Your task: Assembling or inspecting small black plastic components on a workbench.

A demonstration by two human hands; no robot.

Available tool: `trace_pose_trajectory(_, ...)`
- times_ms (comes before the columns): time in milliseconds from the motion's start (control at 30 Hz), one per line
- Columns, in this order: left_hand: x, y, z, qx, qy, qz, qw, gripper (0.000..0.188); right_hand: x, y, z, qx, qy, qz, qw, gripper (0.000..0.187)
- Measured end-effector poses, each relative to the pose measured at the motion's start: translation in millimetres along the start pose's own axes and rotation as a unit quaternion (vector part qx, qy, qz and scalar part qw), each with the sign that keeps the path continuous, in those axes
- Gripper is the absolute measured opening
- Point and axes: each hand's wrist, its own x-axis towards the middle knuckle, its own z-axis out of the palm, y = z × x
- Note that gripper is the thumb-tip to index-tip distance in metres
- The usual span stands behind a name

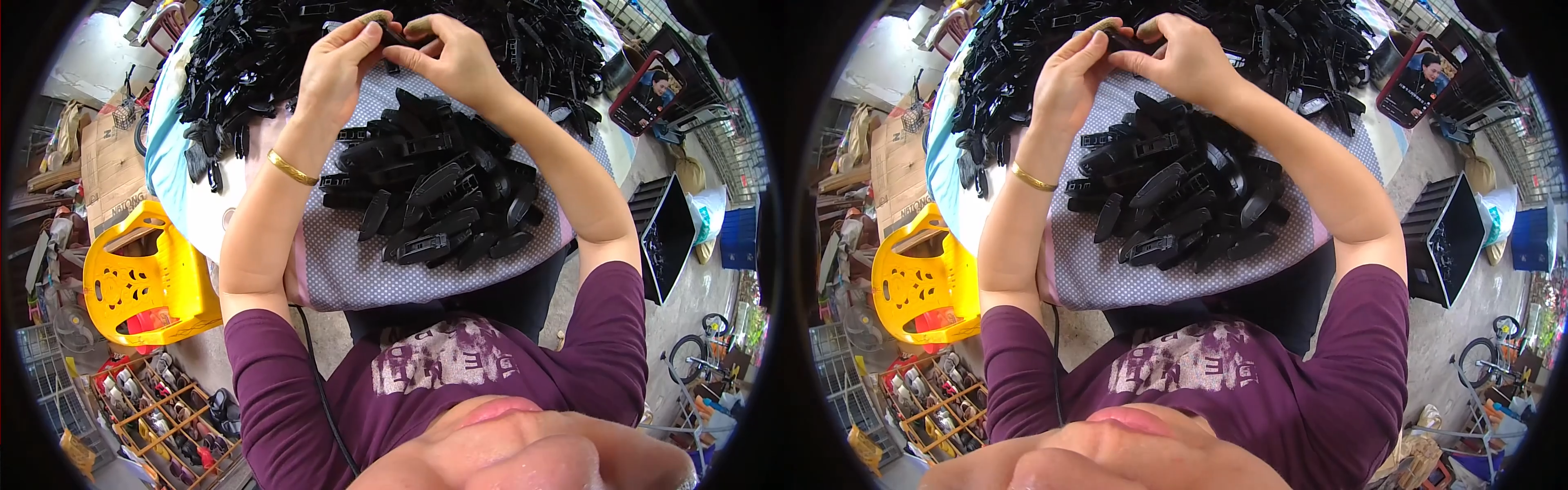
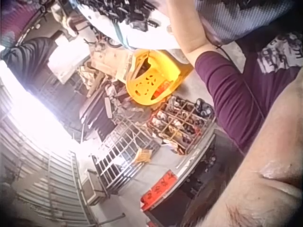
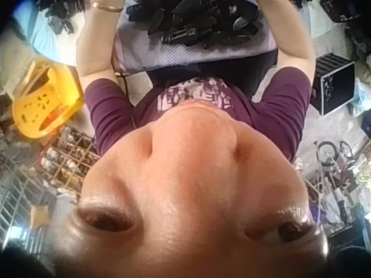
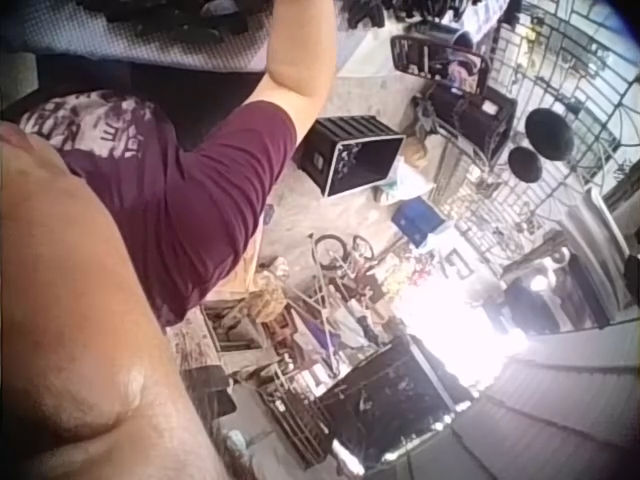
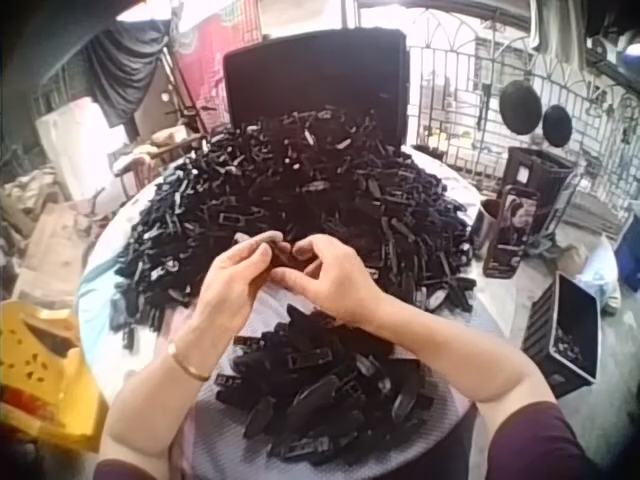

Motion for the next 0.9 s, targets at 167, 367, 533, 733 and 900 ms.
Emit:
trace_pose_trajectory(167,1,3,-4,0.094,-0.057,0.064,0.992,0.023,2,-3,-6,0.130,-0.205,0.169,0.955,0.027)
trace_pose_trajectory(367,1,6,-7,0.115,-0.080,0.106,0.984,0.022,1,2,-1,0.063,-0.106,0.025,0.992,0.029)
trace_pose_trajectory(533,-9,43,8,0.281,-0.224,0.063,0.931,0.029,32,34,-56,0.110,-0.239,0.015,0.965,0.027)
trace_pose_trajectory(733,-18,34,27,0.368,-0.336,0.003,0.867,0.032,28,83,-96,-0.330,0.003,0.019,0.944,0.033)
trace_pose_trajectory(900,9,-12,-9,0.698,-0.123,0.309,0.634,0.027,34,97,-94,-0.347,0.022,-0.020,0.937,0.032)
